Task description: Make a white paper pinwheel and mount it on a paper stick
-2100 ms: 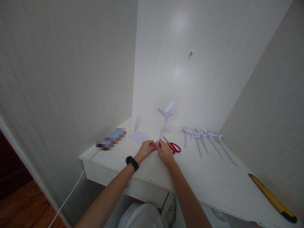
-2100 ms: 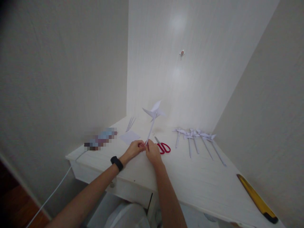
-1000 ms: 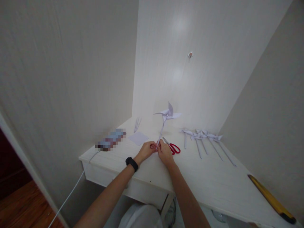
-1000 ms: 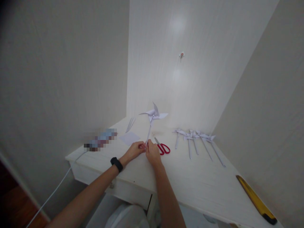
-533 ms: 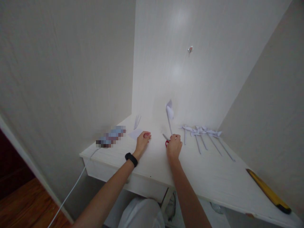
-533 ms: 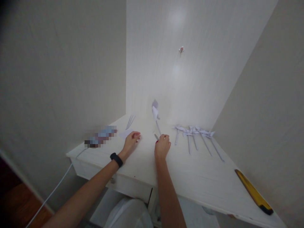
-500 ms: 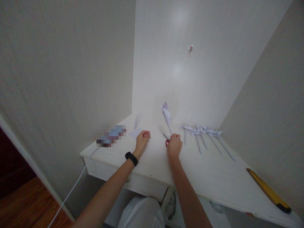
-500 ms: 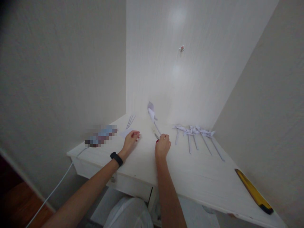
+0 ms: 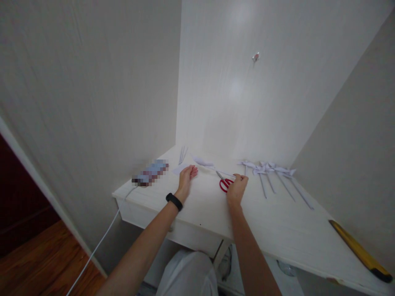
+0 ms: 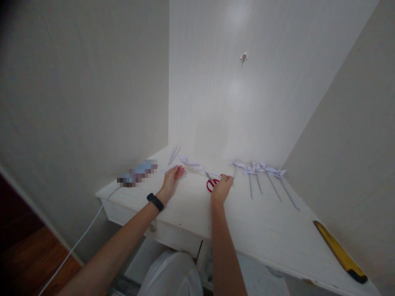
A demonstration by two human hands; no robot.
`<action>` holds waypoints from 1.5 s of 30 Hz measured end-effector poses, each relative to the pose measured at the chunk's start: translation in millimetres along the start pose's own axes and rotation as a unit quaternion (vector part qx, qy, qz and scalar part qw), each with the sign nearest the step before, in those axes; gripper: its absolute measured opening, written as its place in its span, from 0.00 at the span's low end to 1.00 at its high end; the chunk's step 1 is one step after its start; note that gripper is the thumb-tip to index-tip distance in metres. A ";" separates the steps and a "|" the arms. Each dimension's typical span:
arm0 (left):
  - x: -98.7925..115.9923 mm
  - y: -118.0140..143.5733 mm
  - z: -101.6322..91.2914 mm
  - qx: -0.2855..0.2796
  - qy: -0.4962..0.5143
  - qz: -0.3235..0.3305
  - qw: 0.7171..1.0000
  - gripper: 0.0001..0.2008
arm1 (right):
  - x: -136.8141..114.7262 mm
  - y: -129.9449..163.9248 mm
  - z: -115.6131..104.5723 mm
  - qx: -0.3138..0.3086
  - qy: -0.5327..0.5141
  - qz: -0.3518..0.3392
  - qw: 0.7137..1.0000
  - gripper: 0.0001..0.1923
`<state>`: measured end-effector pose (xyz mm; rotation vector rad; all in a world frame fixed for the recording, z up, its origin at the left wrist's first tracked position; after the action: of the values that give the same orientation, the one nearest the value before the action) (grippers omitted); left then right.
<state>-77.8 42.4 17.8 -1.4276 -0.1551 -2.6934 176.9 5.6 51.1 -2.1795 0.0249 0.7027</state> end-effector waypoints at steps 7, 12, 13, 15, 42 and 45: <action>-6.2 0.2 7.4 -0.030 0.064 -0.032 0.997 0.17 | 5.4 1.4 -3.8 0.049 -0.085 0.008 0.995 0.20; -4.3 6.0 13.3 -0.052 0.043 -0.030 0.997 0.19 | 7.7 1.0 -10.3 0.089 -0.099 0.013 0.991 0.20; -3.6 8.0 16.2 -0.064 0.030 -0.028 0.997 0.17 | 6.6 0.8 -11.4 0.091 -0.092 0.008 0.992 0.20; -3.6 11.5 20.6 -0.081 0.009 -0.032 0.996 0.15 | 4.6 0.5 -13.4 0.093 -0.079 0.002 0.992 0.20; -3.9 8.6 4.5 -0.003 -0.020 -0.013 1.000 0.10 | 3.5 -1.0 -21.3 0.124 -0.064 0.014 0.990 0.15; -2.7 7.0 1.0 0.012 -0.023 -0.001 1.000 0.10 | -2.5 -2.4 -14.2 0.090 -0.067 0.007 0.994 0.12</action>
<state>-74.6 35.6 16.4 -1.4845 -0.1920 -2.6511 182.2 -3.6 61.1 -1.9596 0.0325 0.8212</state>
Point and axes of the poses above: each hand's wrist, its own y-axis away from the middle knuckle, its own z-axis out of the palm, x = y × z, the point moved 9 cm from there along -y, towards the middle knuckle, and after that the axes turned 11 degrees about -z, right-handed, at the moved point
